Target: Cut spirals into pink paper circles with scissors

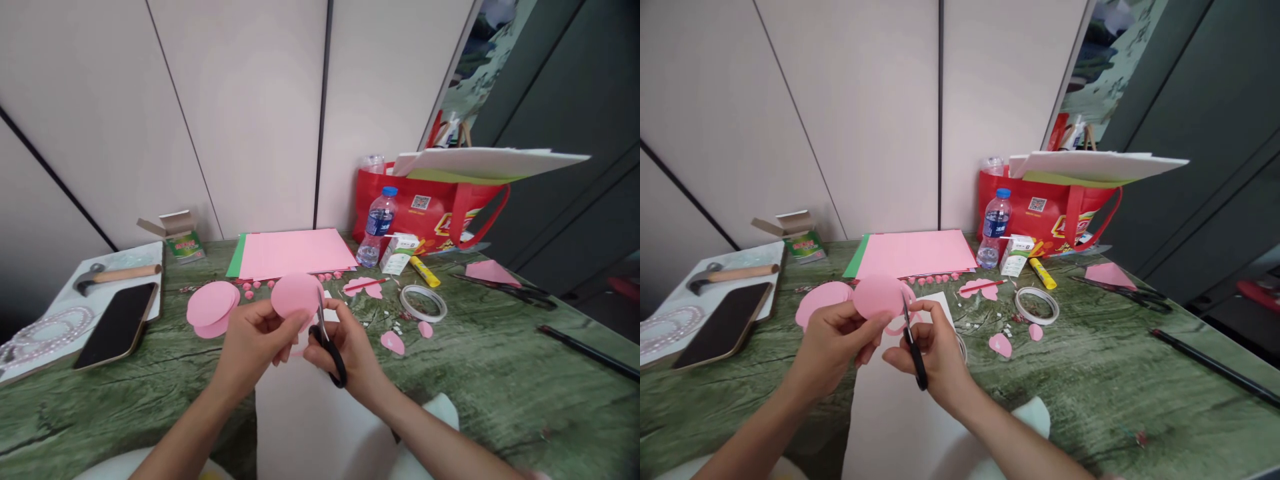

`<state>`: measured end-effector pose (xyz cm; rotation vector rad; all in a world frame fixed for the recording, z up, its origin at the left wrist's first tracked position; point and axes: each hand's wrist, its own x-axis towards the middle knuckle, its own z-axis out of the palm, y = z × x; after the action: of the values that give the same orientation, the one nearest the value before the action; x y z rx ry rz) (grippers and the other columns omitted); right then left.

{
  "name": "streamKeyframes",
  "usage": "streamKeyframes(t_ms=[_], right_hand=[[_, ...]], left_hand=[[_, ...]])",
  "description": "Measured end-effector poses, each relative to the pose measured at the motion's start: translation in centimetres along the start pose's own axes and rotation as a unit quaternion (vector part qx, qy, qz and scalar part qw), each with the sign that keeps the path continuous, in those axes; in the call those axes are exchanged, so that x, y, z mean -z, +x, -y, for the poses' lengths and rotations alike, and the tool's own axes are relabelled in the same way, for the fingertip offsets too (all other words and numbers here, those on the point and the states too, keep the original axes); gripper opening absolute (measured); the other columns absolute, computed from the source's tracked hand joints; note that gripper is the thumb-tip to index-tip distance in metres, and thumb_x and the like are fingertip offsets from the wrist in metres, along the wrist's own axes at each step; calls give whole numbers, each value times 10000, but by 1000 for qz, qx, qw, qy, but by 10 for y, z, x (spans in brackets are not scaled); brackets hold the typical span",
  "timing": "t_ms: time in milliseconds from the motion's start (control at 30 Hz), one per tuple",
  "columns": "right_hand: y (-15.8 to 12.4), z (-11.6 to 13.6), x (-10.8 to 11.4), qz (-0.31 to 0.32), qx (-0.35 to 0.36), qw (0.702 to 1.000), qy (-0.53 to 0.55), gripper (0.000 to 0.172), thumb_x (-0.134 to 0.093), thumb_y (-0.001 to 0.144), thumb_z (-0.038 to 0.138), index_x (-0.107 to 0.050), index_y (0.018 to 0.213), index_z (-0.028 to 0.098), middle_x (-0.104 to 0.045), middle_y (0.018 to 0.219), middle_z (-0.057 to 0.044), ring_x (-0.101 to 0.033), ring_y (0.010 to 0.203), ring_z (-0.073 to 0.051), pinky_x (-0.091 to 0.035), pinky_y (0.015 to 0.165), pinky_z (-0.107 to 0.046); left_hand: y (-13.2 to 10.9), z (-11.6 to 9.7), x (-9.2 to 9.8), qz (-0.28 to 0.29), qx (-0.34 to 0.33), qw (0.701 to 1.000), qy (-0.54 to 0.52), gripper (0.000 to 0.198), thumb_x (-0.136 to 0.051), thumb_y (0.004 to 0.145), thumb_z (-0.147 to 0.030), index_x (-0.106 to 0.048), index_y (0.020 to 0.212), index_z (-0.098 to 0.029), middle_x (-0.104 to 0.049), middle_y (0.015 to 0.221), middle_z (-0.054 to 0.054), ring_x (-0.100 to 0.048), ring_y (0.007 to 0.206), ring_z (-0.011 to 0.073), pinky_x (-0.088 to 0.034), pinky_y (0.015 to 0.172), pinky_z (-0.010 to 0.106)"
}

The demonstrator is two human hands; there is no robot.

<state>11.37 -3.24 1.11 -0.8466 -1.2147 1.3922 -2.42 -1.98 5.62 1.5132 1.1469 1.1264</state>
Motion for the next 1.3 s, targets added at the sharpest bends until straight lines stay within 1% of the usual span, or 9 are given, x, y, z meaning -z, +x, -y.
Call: streamKeyframes(t_ms=[267, 500, 633, 733, 833, 933, 1100, 1167, 1300], right_hand=[[0, 4, -2, -10, -7, 1000, 6, 502, -713, 561, 181, -370, 923, 235, -468, 507, 112, -363, 421, -44, -273, 407, -143], [0, -2, 0, -10, -10, 1000, -9, 458, -650, 615, 172, -363, 968, 224, -493, 497, 110, -393, 402, -45, -291, 380, -130], [0, -5, 1, -6, -6, 1000, -23, 469, -650, 624, 179, -353, 983, 228, -495, 489, 109, -407, 402, -55, -310, 382, -139], [0, -5, 0, 0, -19, 1000, -23, 492, -684, 603, 210, -355, 969, 230, -477, 478, 112, -413, 400, -64, -324, 387, -154], [0, -4, -1, 8, -29, 999, -16, 528, -719, 573, 235, -356, 956, 235, -455, 480, 118, -394, 399, -65, -313, 391, -162], [1, -4, 0, 12, -10, 1000, -10, 529, -726, 579, 234, -358, 959, 237, -463, 533, 105, -398, 447, -64, -306, 433, -169], [3, -5, 1, 16, 36, 999, -5, 550, -732, 583, 212, -353, 981, 235, -508, 646, 60, -460, 573, -92, -331, 509, -198], [3, -5, 1, 16, 41, 999, -4, 544, -730, 586, 207, -353, 978, 236, -510, 658, 57, -463, 583, -95, -337, 522, -205], [3, -6, 1, 6, 36, 999, -9, 532, -725, 587, 200, -360, 973, 235, -485, 608, 77, -430, 542, -82, -330, 515, -202]], left_hand=[[-1, -1, 0, 4, -3, 1000, -2, 216, -604, 713, -283, -543, 560, -144, -470, 395, -55, -391, 314, 38, -300, 306, 148], [0, 0, 0, -8, -10, 1000, -7, 228, -601, 719, -266, -531, 541, -140, -467, 381, -57, -391, 309, 35, -292, 305, 144], [0, -1, 0, 1, -10, 999, -35, 212, -581, 733, -239, -528, 551, -145, -499, 409, -54, -426, 306, 48, -325, 302, 155], [-1, -2, -1, 10, -5, 998, -59, 210, -563, 745, -245, -538, 564, -143, -529, 445, -41, -451, 310, 61, -345, 300, 169], [-1, -2, -2, 6, -2, 998, -60, 237, -562, 745, -253, -531, 540, -138, -511, 423, -41, -440, 306, 59, -348, 304, 172], [0, 0, -1, 9, 1, 999, -41, 230, -576, 732, -243, -523, 535, -139, -492, 405, -50, -413, 305, 44, -323, 300, 154], [1, 3, 0, 35, 12, 999, -9, 237, -580, 724, -259, -519, 528, -141, -456, 366, -56, -378, 299, 37, -288, 294, 143], [1, 3, 0, 33, 12, 999, -5, 235, -576, 726, -265, -520, 533, -144, -461, 371, -55, -381, 301, 40, -294, 297, 146], [2, 1, 0, 19, 7, 1000, -4, 232, -569, 730, -264, -519, 537, -145, -474, 388, -52, -391, 304, 41, -303, 296, 145]])
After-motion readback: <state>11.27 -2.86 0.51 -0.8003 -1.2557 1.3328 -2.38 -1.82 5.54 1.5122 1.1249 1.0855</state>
